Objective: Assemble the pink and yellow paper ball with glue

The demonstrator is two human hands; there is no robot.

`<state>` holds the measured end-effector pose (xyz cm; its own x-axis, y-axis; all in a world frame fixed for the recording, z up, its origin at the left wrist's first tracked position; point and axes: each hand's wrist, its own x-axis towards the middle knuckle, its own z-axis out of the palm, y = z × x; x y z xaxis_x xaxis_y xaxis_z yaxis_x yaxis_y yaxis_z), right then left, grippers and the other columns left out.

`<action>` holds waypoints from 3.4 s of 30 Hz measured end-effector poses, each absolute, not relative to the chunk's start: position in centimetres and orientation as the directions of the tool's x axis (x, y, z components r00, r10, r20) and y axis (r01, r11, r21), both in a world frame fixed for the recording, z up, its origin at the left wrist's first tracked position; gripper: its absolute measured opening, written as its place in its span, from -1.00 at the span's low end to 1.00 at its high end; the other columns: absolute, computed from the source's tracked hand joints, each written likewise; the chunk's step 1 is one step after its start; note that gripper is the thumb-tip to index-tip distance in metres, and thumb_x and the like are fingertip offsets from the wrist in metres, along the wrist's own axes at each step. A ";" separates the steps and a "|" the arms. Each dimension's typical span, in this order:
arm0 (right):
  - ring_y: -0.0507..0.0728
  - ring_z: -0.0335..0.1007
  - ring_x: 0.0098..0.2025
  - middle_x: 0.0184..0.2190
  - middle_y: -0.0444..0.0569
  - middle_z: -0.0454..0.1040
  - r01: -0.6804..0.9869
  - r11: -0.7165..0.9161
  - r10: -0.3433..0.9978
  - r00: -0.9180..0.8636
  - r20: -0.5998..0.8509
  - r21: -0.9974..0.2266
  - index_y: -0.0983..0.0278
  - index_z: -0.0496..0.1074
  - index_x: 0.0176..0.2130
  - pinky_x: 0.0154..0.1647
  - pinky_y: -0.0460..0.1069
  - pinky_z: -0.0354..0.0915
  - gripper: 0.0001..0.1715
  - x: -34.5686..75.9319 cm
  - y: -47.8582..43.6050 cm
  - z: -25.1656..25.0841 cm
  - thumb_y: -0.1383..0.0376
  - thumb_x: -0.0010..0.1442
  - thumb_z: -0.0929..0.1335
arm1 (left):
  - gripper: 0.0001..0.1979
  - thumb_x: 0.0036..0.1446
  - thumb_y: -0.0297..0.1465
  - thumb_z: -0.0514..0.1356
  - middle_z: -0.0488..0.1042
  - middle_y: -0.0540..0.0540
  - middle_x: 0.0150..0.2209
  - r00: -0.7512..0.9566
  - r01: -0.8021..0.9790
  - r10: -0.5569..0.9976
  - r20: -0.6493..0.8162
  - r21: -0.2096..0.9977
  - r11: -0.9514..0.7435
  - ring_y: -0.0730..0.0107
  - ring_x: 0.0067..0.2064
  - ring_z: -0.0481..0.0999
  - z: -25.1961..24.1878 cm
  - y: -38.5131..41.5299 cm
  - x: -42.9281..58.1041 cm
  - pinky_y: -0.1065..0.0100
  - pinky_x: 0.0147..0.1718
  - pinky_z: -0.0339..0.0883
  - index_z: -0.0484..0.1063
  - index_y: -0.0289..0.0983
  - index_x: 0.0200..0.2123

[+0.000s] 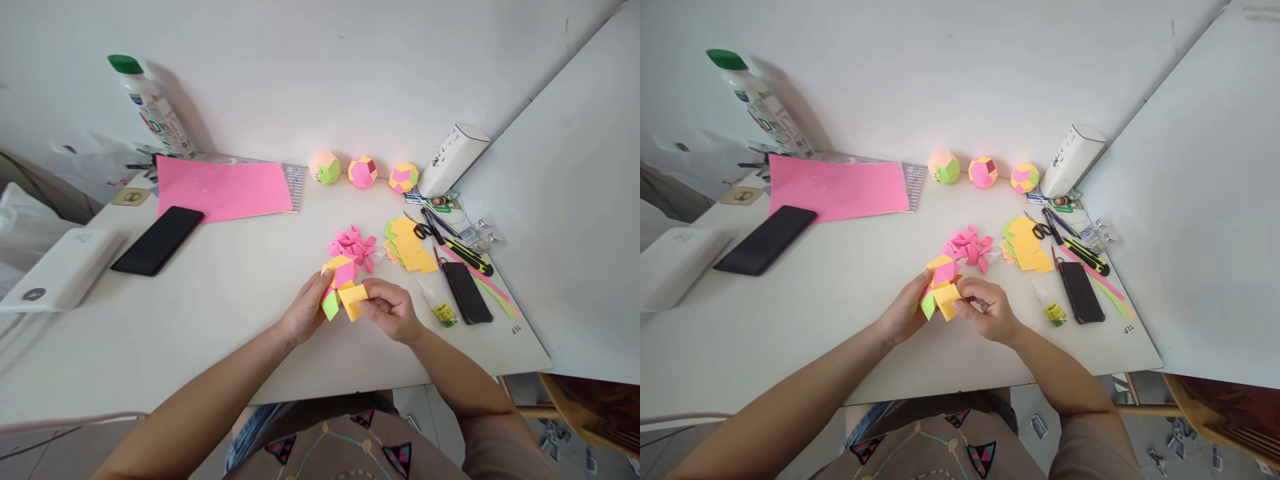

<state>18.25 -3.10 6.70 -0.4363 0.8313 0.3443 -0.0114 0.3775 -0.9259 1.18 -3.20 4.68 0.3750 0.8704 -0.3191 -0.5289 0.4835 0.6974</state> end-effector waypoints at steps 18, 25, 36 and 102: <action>0.02 0.28 -0.52 -0.48 -0.12 0.42 -0.428 0.025 0.919 -0.346 0.190 -0.903 0.16 0.41 -0.39 -0.63 -0.08 0.22 -0.83 19.9 -0.5 6.1 0.15 0.06 0.43 | -0.41 0.06 0.05 0.09 0.49 -0.22 -0.30 0.499 -0.684 0.843 -0.202 0.504 0.527 0.37 -0.39 0.42 4.6 -3.0 0.9 0.36 -0.38 0.34 0.46 -0.37 -0.15; -0.03 0.36 -0.43 -0.53 -0.23 0.40 -0.332 -0.037 0.993 0.095 -0.073 -0.942 0.25 0.35 -0.55 -0.33 -0.06 0.39 -0.67 21.7 3.6 3.9 0.21 -0.21 0.54 | -0.46 0.12 -0.01 0.06 0.49 -0.20 -0.22 0.232 -0.820 0.923 -0.308 0.449 0.356 0.35 -0.33 0.48 4.3 -1.3 -0.4 0.28 -0.29 0.43 0.45 -0.36 -0.11; 0.05 0.43 -0.29 -0.37 -0.11 0.48 -0.066 -0.136 0.990 0.036 -0.139 -0.988 0.28 0.47 -0.41 -0.19 0.06 0.47 -0.80 21.1 2.6 3.3 0.25 -0.10 0.47 | -0.50 0.09 -0.03 0.12 0.52 -0.23 -0.15 0.188 -0.804 0.901 -0.391 0.466 0.370 0.08 -0.04 0.50 3.6 -1.1 -0.2 0.12 -0.07 0.41 0.46 -0.32 -0.11; 0.09 0.32 -0.35 -0.38 -0.01 0.39 0.446 0.749 0.661 -0.448 0.601 -0.491 0.22 0.38 -0.28 -0.33 0.00 0.32 -0.81 19.8 -0.7 5.6 0.42 0.20 0.21 | -0.51 0.16 -0.06 0.07 0.55 -0.24 -0.16 0.312 -0.746 0.891 -0.331 0.495 0.445 0.13 -0.06 0.51 4.0 -2.3 0.6 0.11 0.02 0.39 0.49 -0.35 -0.12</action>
<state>19.80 -0.66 5.62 -0.4485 0.6612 0.6014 0.4460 0.7486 -0.4905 0.65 -2.29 3.95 0.3121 0.8907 -0.3306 -0.7462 0.4452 0.4950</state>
